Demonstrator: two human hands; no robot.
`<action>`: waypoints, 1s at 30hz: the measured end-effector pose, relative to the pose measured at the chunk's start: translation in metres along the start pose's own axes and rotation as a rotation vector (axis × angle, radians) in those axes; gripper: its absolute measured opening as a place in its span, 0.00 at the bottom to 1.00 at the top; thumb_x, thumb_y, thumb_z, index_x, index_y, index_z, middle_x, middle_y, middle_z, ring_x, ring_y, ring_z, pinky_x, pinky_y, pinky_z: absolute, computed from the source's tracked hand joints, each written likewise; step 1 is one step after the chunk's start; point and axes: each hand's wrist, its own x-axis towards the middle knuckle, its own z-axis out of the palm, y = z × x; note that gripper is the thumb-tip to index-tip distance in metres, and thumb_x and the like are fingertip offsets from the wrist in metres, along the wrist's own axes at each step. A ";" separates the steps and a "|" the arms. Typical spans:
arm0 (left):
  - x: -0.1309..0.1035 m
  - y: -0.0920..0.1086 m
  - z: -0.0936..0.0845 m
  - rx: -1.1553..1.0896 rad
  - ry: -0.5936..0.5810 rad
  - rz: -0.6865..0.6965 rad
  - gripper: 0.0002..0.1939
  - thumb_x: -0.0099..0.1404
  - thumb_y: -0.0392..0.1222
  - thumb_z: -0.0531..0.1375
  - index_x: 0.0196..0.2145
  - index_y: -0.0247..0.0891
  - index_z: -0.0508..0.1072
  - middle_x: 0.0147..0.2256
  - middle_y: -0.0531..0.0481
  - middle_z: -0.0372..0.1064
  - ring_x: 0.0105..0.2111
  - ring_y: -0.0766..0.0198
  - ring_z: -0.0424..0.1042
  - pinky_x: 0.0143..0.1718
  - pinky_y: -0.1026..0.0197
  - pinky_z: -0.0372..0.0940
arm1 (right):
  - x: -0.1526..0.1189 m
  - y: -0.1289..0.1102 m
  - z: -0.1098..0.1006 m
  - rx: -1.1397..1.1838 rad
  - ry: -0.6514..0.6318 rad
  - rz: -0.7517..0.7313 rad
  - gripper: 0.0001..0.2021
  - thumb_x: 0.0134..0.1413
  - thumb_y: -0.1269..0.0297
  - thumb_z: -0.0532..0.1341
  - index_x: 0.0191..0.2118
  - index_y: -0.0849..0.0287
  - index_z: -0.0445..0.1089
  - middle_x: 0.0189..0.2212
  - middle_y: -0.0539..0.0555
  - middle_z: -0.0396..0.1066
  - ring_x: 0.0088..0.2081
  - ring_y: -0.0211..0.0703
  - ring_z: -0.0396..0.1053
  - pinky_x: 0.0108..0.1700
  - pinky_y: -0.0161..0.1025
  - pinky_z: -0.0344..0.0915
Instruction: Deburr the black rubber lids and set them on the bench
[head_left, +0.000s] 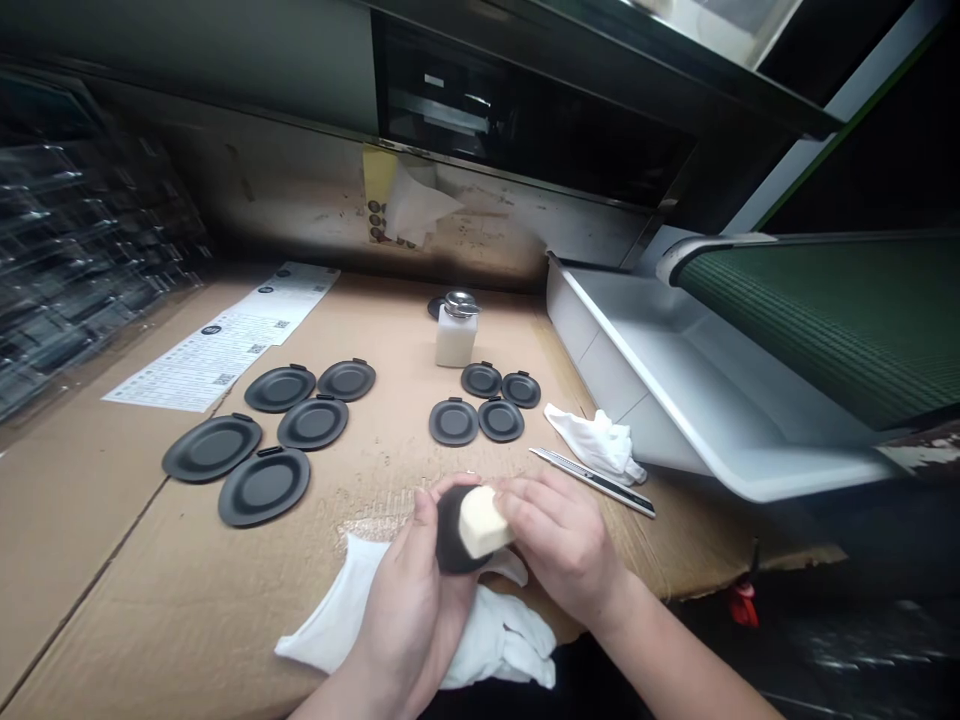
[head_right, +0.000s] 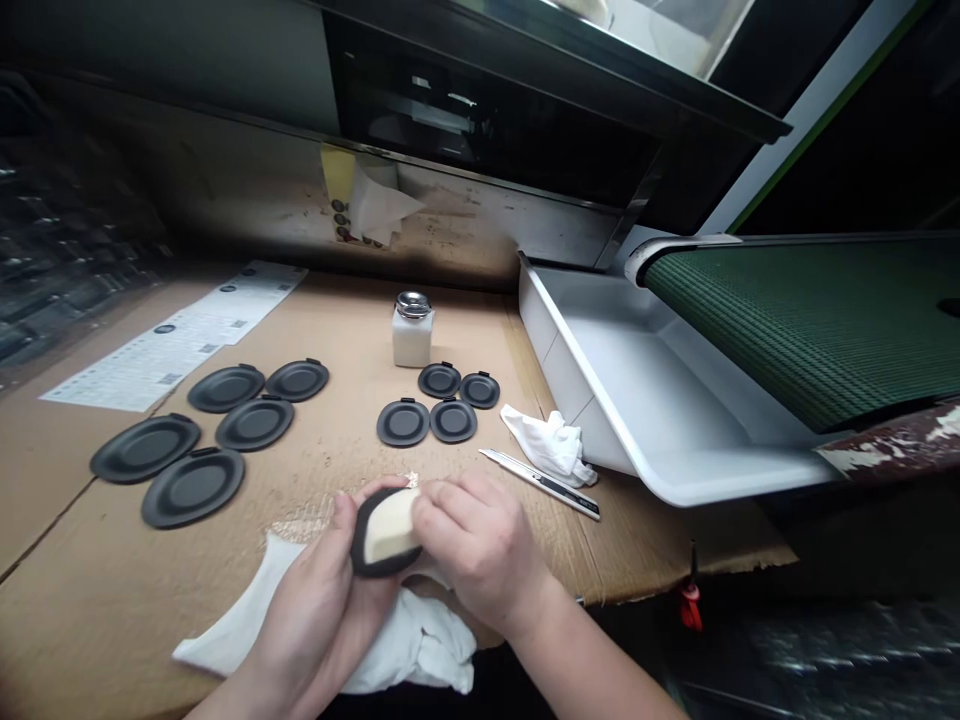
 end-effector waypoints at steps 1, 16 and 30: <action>0.000 0.001 0.000 0.002 0.021 -0.002 0.15 0.65 0.47 0.50 0.38 0.35 0.72 0.38 0.44 0.73 0.39 0.57 0.72 0.43 0.56 0.66 | 0.001 0.004 -0.007 -0.002 0.008 0.007 0.07 0.53 0.76 0.56 0.38 0.60 0.66 0.34 0.56 0.72 0.37 0.42 0.67 0.37 0.39 0.66; -0.002 0.003 -0.005 -0.167 0.014 -0.104 0.24 0.65 0.51 0.47 0.48 0.28 0.65 0.46 0.26 0.69 0.48 0.43 0.67 0.51 0.48 0.60 | -0.066 0.018 -0.042 -0.238 -0.106 0.617 0.13 0.56 0.63 0.55 0.48 0.52 0.64 0.42 0.51 0.71 0.42 0.44 0.70 0.39 0.38 0.69; -0.002 -0.001 -0.007 -0.088 -0.034 -0.033 0.23 0.66 0.50 0.45 0.45 0.28 0.67 0.44 0.28 0.71 0.45 0.46 0.70 0.48 0.48 0.62 | -0.052 0.004 -0.038 -0.086 -0.070 0.471 0.12 0.53 0.66 0.58 0.45 0.53 0.64 0.34 0.49 0.69 0.36 0.38 0.68 0.38 0.35 0.66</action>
